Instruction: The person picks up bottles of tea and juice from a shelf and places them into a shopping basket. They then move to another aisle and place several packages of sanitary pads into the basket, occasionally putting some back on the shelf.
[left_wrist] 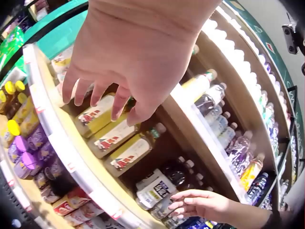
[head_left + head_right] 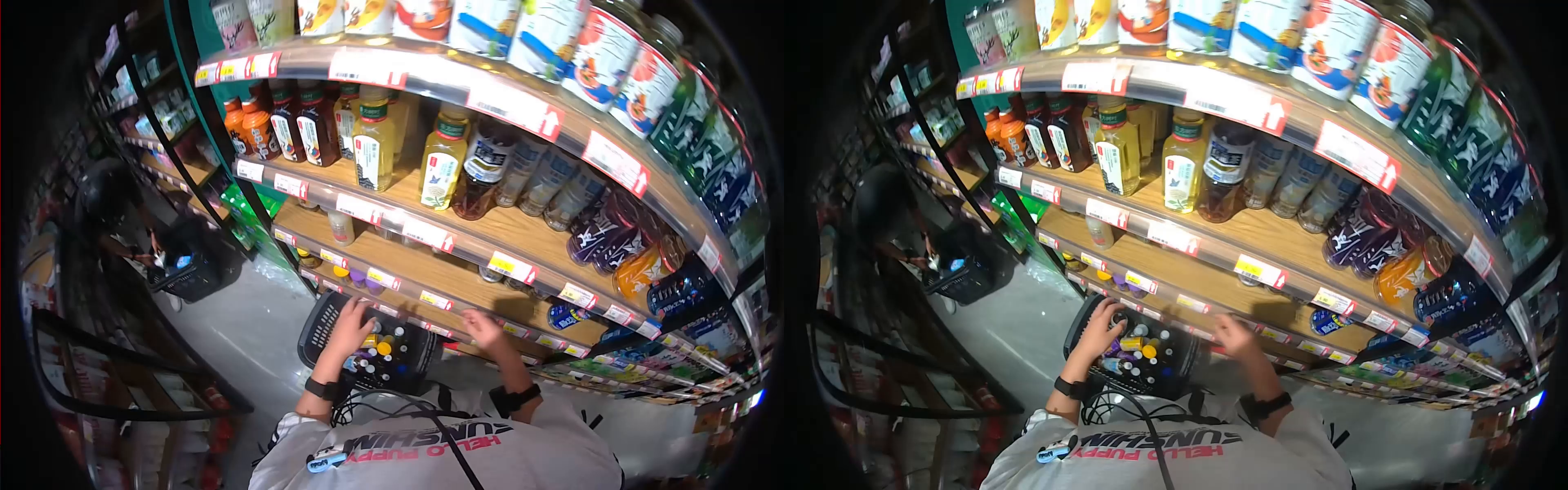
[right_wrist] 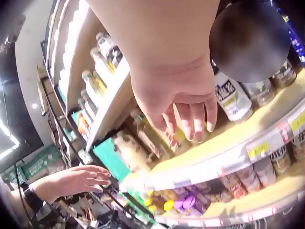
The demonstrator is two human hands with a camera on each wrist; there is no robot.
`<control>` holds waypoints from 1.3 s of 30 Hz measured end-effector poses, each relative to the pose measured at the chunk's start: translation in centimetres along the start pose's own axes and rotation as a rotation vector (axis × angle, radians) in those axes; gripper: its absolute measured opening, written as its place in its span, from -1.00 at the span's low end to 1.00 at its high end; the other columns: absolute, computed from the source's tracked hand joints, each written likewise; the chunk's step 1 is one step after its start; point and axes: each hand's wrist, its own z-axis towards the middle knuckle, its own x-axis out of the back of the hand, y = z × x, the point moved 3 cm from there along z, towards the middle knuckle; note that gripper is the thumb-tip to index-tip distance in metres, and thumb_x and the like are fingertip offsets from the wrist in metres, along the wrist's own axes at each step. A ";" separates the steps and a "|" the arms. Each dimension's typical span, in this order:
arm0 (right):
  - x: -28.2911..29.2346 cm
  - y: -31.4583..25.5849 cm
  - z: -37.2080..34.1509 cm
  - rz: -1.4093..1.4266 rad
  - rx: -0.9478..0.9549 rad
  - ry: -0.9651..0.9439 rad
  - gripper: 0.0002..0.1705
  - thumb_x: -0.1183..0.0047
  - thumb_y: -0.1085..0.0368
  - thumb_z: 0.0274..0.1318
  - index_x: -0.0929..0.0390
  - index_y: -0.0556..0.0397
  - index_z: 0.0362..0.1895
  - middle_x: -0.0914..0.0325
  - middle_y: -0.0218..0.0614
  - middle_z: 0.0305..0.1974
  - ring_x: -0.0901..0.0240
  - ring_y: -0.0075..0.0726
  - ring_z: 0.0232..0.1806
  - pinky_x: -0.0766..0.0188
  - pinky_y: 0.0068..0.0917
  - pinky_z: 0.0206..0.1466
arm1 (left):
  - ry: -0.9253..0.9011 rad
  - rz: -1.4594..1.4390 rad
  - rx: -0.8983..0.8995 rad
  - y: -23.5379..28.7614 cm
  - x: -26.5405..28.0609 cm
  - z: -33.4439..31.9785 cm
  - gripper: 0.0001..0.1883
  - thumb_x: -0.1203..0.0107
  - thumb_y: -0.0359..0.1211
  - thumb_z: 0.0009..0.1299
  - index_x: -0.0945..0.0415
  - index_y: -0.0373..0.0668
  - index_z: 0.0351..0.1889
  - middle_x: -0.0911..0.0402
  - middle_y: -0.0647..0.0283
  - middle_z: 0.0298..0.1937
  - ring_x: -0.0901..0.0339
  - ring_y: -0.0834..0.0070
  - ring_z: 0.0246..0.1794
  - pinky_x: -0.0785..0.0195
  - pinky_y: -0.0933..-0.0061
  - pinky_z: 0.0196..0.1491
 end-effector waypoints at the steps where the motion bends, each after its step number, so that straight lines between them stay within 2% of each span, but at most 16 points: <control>1: 1.8 -0.4 0.6 -0.009 -0.194 -0.053 -0.71 0.05 0.31 0.13 -0.42 0.10 -0.05 -0.52 -0.21 -0.19 -0.47 -0.35 -0.19 -0.38 -0.49 -0.08 | -0.014 -0.020 -0.053 1.7 0.1 0.6 -0.62 -0.07 -0.34 0.22 -0.35 -0.15 0.01 -0.22 0.01 0.18 -0.17 0.06 0.20 -0.08 0.27 0.20; 3: 4.3 -1.0 0.5 0.220 -0.155 0.065 -0.73 0.05 0.33 0.12 -0.43 0.12 -0.07 -0.52 -0.30 -0.22 -0.44 -0.46 -0.23 -0.37 -0.55 -0.14 | -0.034 -0.026 -0.162 6.0 0.8 1.5 -0.58 -0.05 -0.36 0.20 -0.33 -0.18 0.04 -0.22 -0.05 0.17 -0.18 0.02 0.19 -0.10 0.25 0.19; 6: 9.3 -6.6 1.7 0.208 -0.098 0.175 -0.78 -0.01 0.35 0.06 -0.49 0.12 -0.17 -0.52 -0.19 -0.24 -0.47 -0.29 -0.20 -0.35 -0.50 -0.12 | -0.074 -0.039 -0.331 12.6 1.6 3.2 -0.56 -0.03 -0.38 0.20 -0.30 -0.15 0.08 -0.22 -0.04 0.18 -0.16 0.03 0.21 -0.07 0.23 0.21; 8: 12.1 -10.1 4.3 0.229 0.071 0.226 -0.78 0.02 0.38 0.05 -0.49 0.14 -0.18 -0.51 -0.19 -0.20 -0.45 -0.24 -0.14 -0.33 -0.47 -0.07 | -0.052 -0.001 -0.488 17.1 2.3 4.8 -0.54 -0.03 -0.39 0.22 -0.25 -0.18 0.11 -0.18 0.01 0.23 -0.13 0.10 0.26 -0.01 0.27 0.25; 14: 17.7 -19.5 12.9 0.138 0.600 0.557 -0.58 -0.01 0.37 -0.01 -0.34 0.15 0.00 -0.34 -0.12 0.01 -0.31 -0.07 0.05 -0.22 -0.37 0.10 | 0.246 0.116 -0.721 26.5 4.4 11.5 -0.26 -0.08 -0.37 0.20 0.07 -0.29 0.29 -0.10 -0.03 0.29 -0.04 0.14 0.32 0.06 0.28 0.29; 15: 18.0 -20.0 14.3 0.230 0.476 0.503 -0.48 -0.03 0.32 -0.03 -0.28 0.14 0.07 -0.31 -0.09 0.05 -0.27 -0.01 0.08 -0.21 -0.32 0.12 | 0.265 0.074 -0.673 27.1 4.4 12.9 -0.22 -0.09 -0.36 0.19 0.13 -0.28 0.31 -0.09 -0.03 0.29 -0.03 0.14 0.33 0.05 0.29 0.28; 17: 17.5 -19.7 17.8 0.047 0.531 0.727 -0.34 -0.05 0.26 -0.06 -0.17 0.09 0.18 -0.24 0.03 0.10 -0.20 0.09 0.12 -0.19 -0.23 0.13 | 0.299 -0.013 -0.575 27.7 4.2 15.4 -0.12 -0.12 -0.35 0.17 0.25 -0.28 0.34 -0.07 -0.03 0.31 -0.01 0.16 0.34 0.05 0.31 0.28; 20: 17.1 -19.7 19.9 0.219 0.549 0.618 -0.34 -0.07 0.26 -0.08 -0.19 0.13 0.17 -0.26 0.03 0.09 -0.18 0.14 0.12 -0.17 -0.21 0.14 | 0.265 -0.046 -0.467 27.8 3.9 17.3 -0.03 -0.17 -0.36 0.13 0.35 -0.25 0.35 -0.02 -0.03 0.33 -0.01 0.17 0.34 0.02 0.29 0.26; 22: 16.7 -19.7 20.0 0.322 0.519 0.580 -0.34 -0.07 0.26 -0.09 -0.19 0.14 0.15 -0.28 0.01 0.07 -0.20 0.15 0.09 -0.18 -0.19 0.12 | 0.319 -0.123 -0.520 27.0 3.5 17.5 0.00 -0.18 -0.38 0.11 0.37 -0.21 0.36 0.02 -0.04 0.34 -0.02 0.19 0.34 0.00 0.25 0.25; 26: 17.2 -20.7 15.9 0.177 0.570 0.839 -0.29 -0.20 0.26 -0.18 -0.20 0.14 0.11 -0.34 -0.03 -0.04 -0.24 0.05 0.02 -0.23 -0.19 0.03 | 0.311 -0.241 -0.556 27.5 3.4 15.6 0.04 -0.21 -0.45 0.06 0.36 -0.07 0.37 0.01 -0.03 0.33 -0.05 0.26 0.31 -0.06 0.23 0.21; 27: 17.3 -20.8 15.3 0.263 0.512 0.809 -0.16 -0.30 0.23 -0.29 -0.17 0.15 0.13 -0.33 -0.01 -0.06 -0.22 0.04 0.05 -0.23 -0.21 0.05 | 0.287 -0.276 -0.560 27.7 3.4 14.9 0.04 -0.22 -0.46 0.05 0.35 -0.05 0.37 0.00 -0.02 0.33 -0.06 0.26 0.31 -0.06 0.23 0.21; 30: 16.8 -19.9 15.3 0.449 0.401 0.676 -0.02 -0.38 0.20 -0.38 -0.09 0.13 0.17 -0.38 -0.05 -0.06 -0.35 -0.10 0.02 -0.28 -0.29 0.04 | 0.159 -0.355 -0.523 26.9 2.4 14.5 0.00 -0.20 -0.49 0.05 0.28 -0.05 0.37 -0.04 0.00 0.30 -0.09 0.27 0.29 -0.07 0.24 0.21; 31: 17.3 -20.3 14.7 0.518 0.381 0.633 -0.09 -0.38 0.22 -0.38 -0.16 0.09 0.12 -0.43 -0.11 -0.08 -0.40 -0.22 -0.03 -0.32 -0.36 0.00 | 0.100 -0.381 -0.492 26.7 2.0 14.2 -0.01 -0.20 -0.49 0.05 0.26 -0.05 0.37 -0.05 0.00 0.30 -0.09 0.27 0.29 -0.07 0.24 0.21; 33: 17.1 -19.8 14.5 0.506 0.355 0.580 -0.19 -0.37 0.25 -0.37 -0.22 0.06 0.06 -0.45 -0.20 -0.11 -0.41 -0.29 -0.07 -0.33 -0.40 -0.01 | 0.153 -0.316 -0.504 26.4 1.6 13.1 -0.05 -0.19 -0.48 0.06 0.21 -0.10 0.35 -0.07 -0.01 0.29 -0.10 0.24 0.29 -0.04 0.24 0.24; 36: 16.8 -19.4 14.0 0.577 0.391 0.645 -0.27 -0.36 0.27 -0.36 -0.26 0.05 -0.01 -0.45 -0.25 -0.13 -0.40 -0.35 -0.09 -0.32 -0.43 -0.02 | 0.097 -0.353 -0.404 25.7 1.0 11.5 -0.07 -0.20 -0.48 0.05 0.18 -0.19 0.33 -0.10 -0.01 0.28 -0.09 0.22 0.30 0.03 0.30 0.28; 39: 16.6 -19.0 14.0 0.563 0.404 0.664 -0.28 -0.35 0.29 -0.35 -0.26 0.03 -0.01 -0.45 -0.28 -0.15 -0.40 -0.36 -0.10 -0.31 -0.44 -0.02 | 0.079 -0.282 -0.450 24.3 0.1 10.9 -0.10 -0.18 -0.45 0.07 0.16 -0.19 0.33 -0.10 -0.03 0.28 -0.10 0.21 0.29 0.04 0.31 0.28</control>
